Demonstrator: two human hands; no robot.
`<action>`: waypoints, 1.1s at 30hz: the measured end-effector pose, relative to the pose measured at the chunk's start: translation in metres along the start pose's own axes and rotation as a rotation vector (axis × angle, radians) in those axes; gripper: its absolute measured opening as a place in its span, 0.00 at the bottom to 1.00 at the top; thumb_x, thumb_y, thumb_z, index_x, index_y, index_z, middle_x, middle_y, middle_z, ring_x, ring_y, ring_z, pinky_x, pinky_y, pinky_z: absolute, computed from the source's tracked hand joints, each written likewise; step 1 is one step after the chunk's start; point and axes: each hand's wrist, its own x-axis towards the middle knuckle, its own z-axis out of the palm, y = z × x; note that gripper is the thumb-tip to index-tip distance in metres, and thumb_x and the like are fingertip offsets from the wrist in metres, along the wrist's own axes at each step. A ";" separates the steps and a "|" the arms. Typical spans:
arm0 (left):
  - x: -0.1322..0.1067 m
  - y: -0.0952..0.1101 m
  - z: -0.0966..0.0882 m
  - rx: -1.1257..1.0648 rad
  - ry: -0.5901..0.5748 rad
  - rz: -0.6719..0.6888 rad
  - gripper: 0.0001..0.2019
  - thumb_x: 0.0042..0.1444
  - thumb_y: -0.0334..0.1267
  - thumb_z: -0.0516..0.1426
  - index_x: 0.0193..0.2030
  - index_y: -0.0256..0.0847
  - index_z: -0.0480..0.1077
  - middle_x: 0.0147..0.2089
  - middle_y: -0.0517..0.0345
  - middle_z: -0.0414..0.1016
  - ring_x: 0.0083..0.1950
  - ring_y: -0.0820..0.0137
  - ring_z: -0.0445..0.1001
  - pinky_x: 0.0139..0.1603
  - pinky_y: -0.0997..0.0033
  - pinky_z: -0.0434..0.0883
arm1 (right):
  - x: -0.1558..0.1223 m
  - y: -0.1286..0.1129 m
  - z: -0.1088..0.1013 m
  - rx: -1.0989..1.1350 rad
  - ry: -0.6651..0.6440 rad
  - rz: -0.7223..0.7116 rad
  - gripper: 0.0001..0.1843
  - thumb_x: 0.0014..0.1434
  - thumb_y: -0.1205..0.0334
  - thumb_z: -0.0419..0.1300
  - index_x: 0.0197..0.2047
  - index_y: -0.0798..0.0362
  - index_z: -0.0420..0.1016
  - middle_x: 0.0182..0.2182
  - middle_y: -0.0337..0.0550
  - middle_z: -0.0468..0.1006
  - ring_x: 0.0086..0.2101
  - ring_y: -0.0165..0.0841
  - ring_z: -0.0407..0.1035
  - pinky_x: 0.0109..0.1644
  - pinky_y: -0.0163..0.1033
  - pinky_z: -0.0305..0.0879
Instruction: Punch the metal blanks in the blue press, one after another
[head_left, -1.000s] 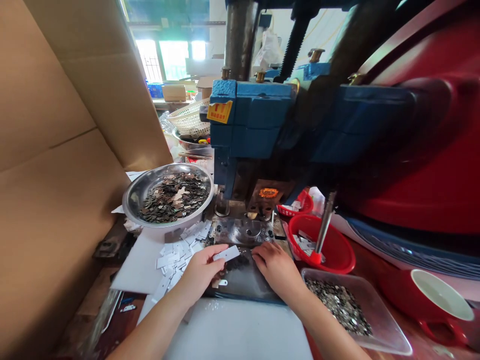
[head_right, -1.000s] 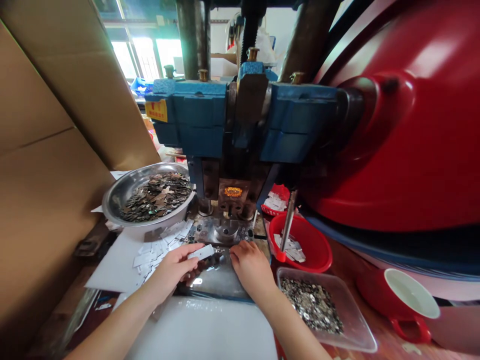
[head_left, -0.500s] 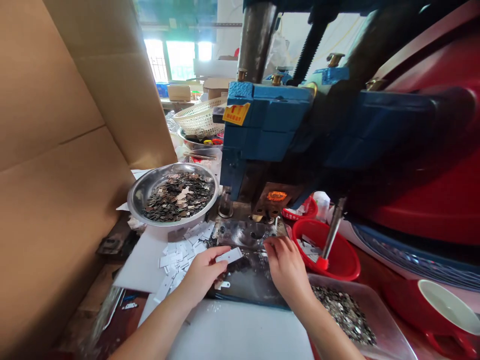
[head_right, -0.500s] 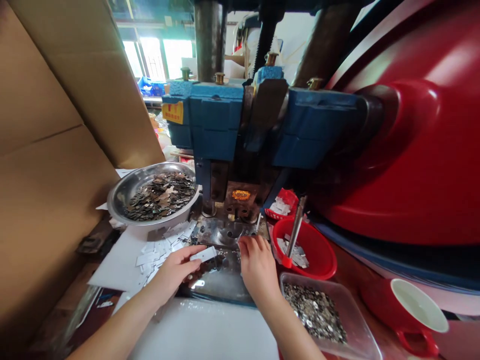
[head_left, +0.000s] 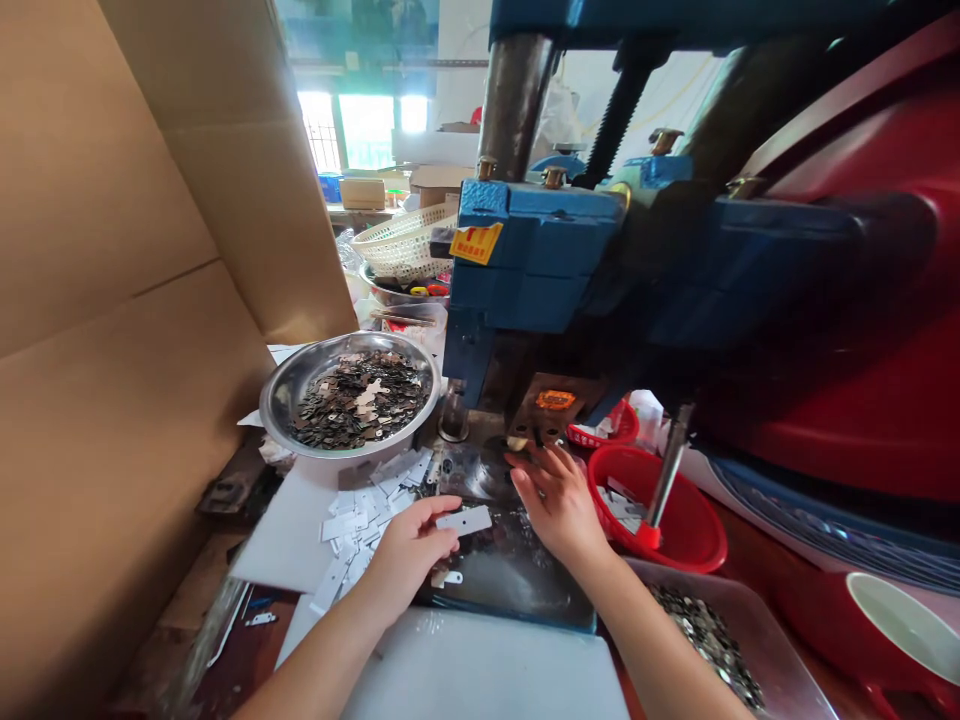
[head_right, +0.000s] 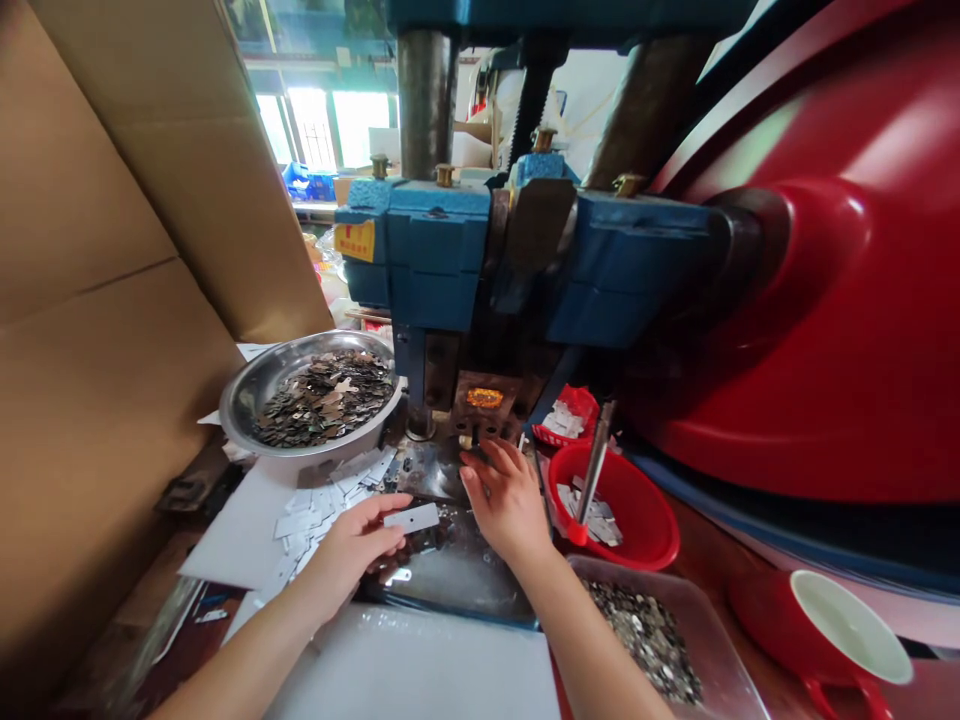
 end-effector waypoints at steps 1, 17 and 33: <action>0.001 -0.002 0.000 -0.008 -0.008 0.005 0.23 0.47 0.35 0.58 0.53 0.36 0.68 0.29 0.59 0.72 0.28 0.74 0.67 0.23 0.78 0.61 | -0.001 -0.001 -0.001 -0.023 -0.017 -0.004 0.17 0.63 0.55 0.49 0.48 0.46 0.76 0.49 0.46 0.74 0.53 0.42 0.61 0.54 0.52 0.60; 0.006 0.011 0.012 0.127 -0.045 0.144 0.13 0.51 0.37 0.58 0.44 0.38 0.72 0.30 0.58 0.75 0.30 0.71 0.72 0.30 0.73 0.67 | -0.029 -0.027 -0.012 0.266 -0.103 0.003 0.15 0.62 0.56 0.51 0.49 0.48 0.72 0.43 0.45 0.77 0.43 0.38 0.69 0.47 0.45 0.67; 0.095 0.038 0.047 0.583 0.061 0.597 0.13 0.53 0.30 0.55 0.44 0.40 0.75 0.45 0.53 0.76 0.49 0.65 0.71 0.55 0.64 0.65 | 0.016 0.009 0.030 0.434 0.111 0.407 0.12 0.53 0.54 0.54 0.34 0.52 0.73 0.37 0.47 0.72 0.38 0.38 0.68 0.42 0.44 0.66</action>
